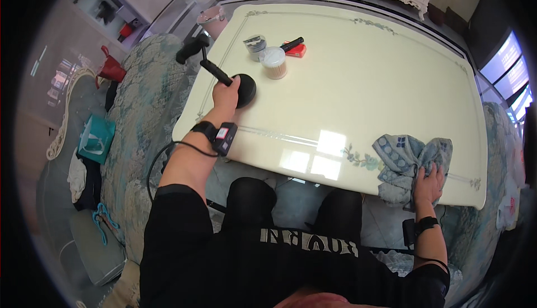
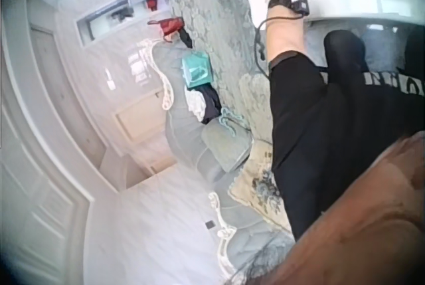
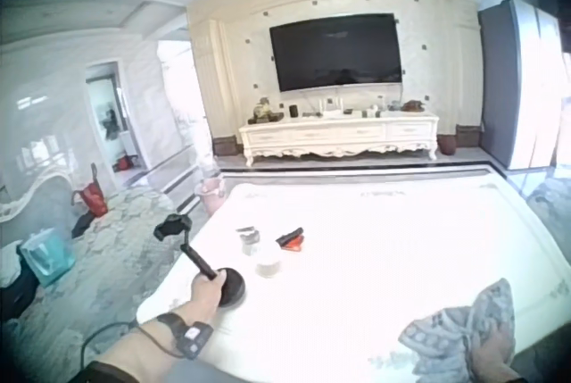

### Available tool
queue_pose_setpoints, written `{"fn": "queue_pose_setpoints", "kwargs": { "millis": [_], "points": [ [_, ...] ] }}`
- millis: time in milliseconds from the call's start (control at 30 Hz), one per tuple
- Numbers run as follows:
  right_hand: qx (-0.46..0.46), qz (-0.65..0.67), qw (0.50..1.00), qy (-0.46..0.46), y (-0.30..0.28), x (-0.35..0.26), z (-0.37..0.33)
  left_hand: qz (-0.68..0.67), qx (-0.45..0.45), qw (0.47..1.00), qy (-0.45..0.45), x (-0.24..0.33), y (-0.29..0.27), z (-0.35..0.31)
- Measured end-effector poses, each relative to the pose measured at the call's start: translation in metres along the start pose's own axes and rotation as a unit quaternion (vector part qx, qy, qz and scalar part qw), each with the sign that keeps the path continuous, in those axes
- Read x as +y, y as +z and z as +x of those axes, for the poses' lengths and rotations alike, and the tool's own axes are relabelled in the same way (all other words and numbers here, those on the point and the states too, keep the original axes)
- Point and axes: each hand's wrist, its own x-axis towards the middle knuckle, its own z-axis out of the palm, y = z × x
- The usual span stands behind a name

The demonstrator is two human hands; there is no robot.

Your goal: The person wipes a white coffee table with a grey cloth, moving a black stand and two containers to clean the surface and edges.

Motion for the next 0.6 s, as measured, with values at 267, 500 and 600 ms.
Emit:
{"fn": "queue_pose_setpoints", "kwargs": {
  "millis": [267,500,600],
  "points": [
    [0.05,0.016,0.998,-0.038,0.018,0.013,0.006,0.069,0.007,0.998,0.002,-0.027,0.041,0.066],
    [0.077,0.029,0.994,-0.072,0.024,0.022,0.009,0.143,0.005,0.99,-0.013,-0.022,0.057,0.071],
    [0.072,0.016,0.995,-0.063,0.02,0.021,0.006,0.054,-0.076,0.996,0.001,-0.024,0.05,0.066]
  ]
}}
